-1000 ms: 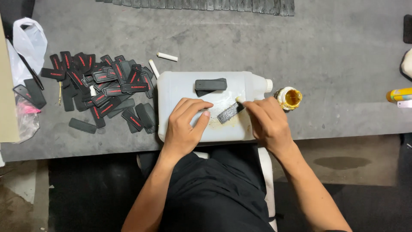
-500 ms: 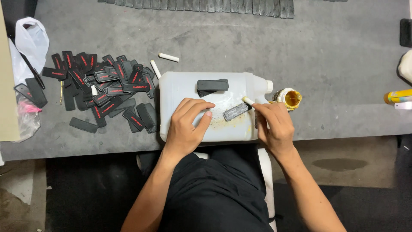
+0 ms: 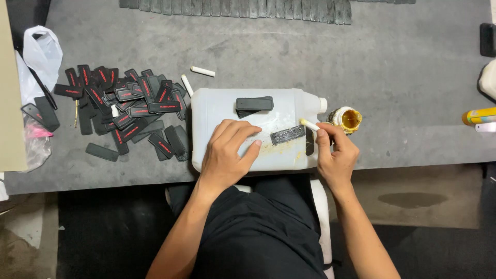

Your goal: Applying glue to small black tags and arranging them in rows on a workbench

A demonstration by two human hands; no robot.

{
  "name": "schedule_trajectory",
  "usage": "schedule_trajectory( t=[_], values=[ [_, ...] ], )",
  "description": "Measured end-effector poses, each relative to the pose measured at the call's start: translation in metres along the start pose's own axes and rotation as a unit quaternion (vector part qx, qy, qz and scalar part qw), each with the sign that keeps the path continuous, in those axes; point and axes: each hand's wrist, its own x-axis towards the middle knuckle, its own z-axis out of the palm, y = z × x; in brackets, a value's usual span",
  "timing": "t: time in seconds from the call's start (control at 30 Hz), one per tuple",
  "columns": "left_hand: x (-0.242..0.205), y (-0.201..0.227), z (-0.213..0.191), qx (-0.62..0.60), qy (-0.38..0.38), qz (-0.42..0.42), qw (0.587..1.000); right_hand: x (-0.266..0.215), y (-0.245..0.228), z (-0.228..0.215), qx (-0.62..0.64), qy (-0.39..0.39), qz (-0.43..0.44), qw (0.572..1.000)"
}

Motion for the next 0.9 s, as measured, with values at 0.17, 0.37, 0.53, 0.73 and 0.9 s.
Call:
schedule_trajectory(
  t=[0.17, 0.37, 0.53, 0.73, 0.9],
  values=[
    [-0.001, -0.001, 0.003, 0.019, -0.013, 0.009, 1.000, -0.004, 0.003, 0.003, -0.029, 0.019, -0.059, 0.998],
    [0.002, 0.010, 0.001, 0.090, -0.071, 0.069, 0.991, -0.006, 0.007, 0.005, -0.028, 0.031, -0.117, 0.992],
    [0.002, 0.011, 0.002, 0.102, -0.094, 0.077, 0.987, -0.009, 0.010, 0.005, -0.030, 0.033, -0.125, 0.991],
    [-0.001, 0.008, 0.007, 0.156, -0.104, 0.099, 0.977, -0.010, 0.012, 0.007, 0.004, 0.043, -0.140, 0.989],
    [-0.003, 0.005, 0.011, 0.191, -0.105, 0.108, 0.970, -0.016, 0.037, 0.006, -0.051, 0.052, -0.167, 0.983]
  ],
)
